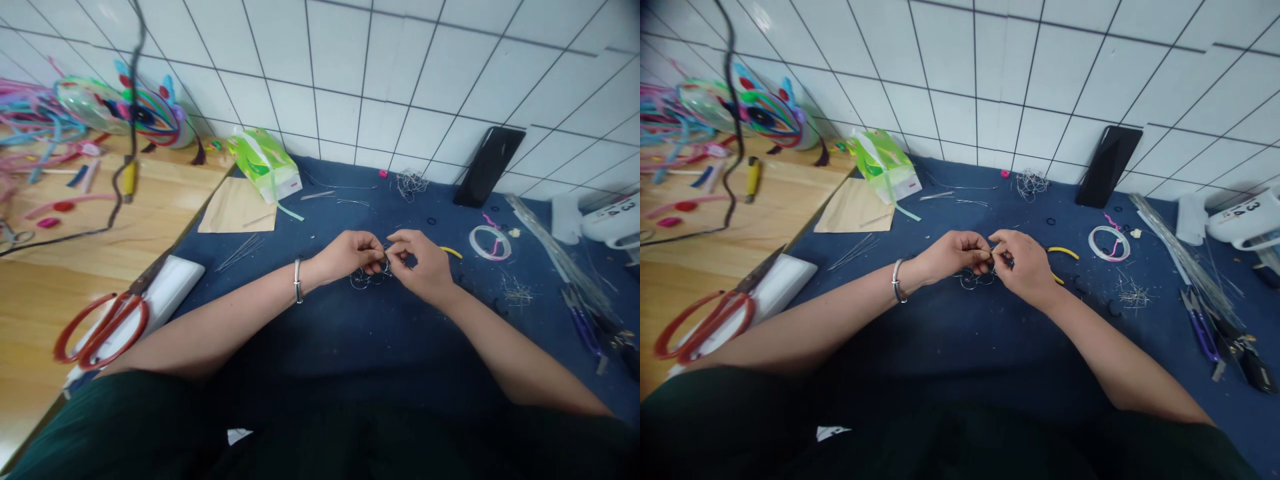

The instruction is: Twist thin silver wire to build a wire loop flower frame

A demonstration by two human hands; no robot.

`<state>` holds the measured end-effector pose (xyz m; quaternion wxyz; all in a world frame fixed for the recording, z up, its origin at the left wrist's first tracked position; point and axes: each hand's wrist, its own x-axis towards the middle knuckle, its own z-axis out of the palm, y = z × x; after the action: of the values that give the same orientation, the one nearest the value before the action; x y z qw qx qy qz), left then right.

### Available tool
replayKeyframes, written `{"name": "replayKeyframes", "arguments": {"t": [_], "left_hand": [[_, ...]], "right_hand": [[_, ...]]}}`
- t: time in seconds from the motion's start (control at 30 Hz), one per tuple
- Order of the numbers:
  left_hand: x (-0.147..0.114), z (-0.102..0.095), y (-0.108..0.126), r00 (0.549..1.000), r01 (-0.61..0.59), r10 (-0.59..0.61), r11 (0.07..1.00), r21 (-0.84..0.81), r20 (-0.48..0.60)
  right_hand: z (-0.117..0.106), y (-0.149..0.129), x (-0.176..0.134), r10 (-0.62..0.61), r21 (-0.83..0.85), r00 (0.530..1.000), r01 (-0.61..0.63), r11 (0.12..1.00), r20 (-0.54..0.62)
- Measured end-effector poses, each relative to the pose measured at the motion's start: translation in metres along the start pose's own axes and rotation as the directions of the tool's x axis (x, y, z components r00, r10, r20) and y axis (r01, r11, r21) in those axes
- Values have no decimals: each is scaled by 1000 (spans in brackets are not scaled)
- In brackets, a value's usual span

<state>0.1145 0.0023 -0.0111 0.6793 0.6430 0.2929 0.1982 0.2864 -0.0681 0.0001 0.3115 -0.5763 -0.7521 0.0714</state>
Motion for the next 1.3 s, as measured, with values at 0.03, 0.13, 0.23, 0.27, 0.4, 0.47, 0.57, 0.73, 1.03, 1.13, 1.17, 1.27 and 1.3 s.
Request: {"name": "replayKeyframes", "arguments": {"t": [0.03,0.13,0.23,0.27,0.4,0.47,0.57,0.73,1.03,1.13,1.17,1.27,1.3], "left_hand": [[0,0,0,1000,4,-4,1000,-12,-3],[0,-1,1,1000,-23,24,999,22,-18],[-1,-1,2,997,-65,70,988,136,-25],[-2,-1,3,996,-77,83,979,187,-24],[-4,1,4,985,-139,168,904,403,-37],[-5,2,4,967,-197,251,834,516,-38],[-6,5,3,927,-281,374,703,653,-4],[-10,9,-3,883,-307,469,529,791,29],[-11,10,-10,822,-434,559,490,756,110],[-9,6,-11,827,-445,557,567,694,75],[-8,4,-11,831,-436,555,599,672,45],[-4,0,-10,840,-418,542,680,602,-29],[-3,-1,-10,841,-424,540,697,577,-35]], "right_hand": [[-1,-2,1,43,41,999,-44,998,13],[-4,-3,2,86,74,996,-88,993,29],[-6,-4,1,55,-13,998,-55,998,10],[-6,-4,1,40,-37,999,-40,999,7],[-6,-8,-1,69,8,997,-69,998,33],[-7,-10,-2,105,51,994,-107,993,31],[-6,-14,-4,132,67,991,-131,989,-15],[-4,-22,-8,86,-18,995,-87,996,-58],[9,-19,-24,-383,-395,923,345,852,-21],[7,-14,-24,-448,-374,894,415,830,-2],[4,-12,-23,-445,-345,895,409,845,-29],[-6,-6,-15,-354,-235,924,316,919,-143],[-8,-4,-12,-319,-208,936,286,935,-149]]}}
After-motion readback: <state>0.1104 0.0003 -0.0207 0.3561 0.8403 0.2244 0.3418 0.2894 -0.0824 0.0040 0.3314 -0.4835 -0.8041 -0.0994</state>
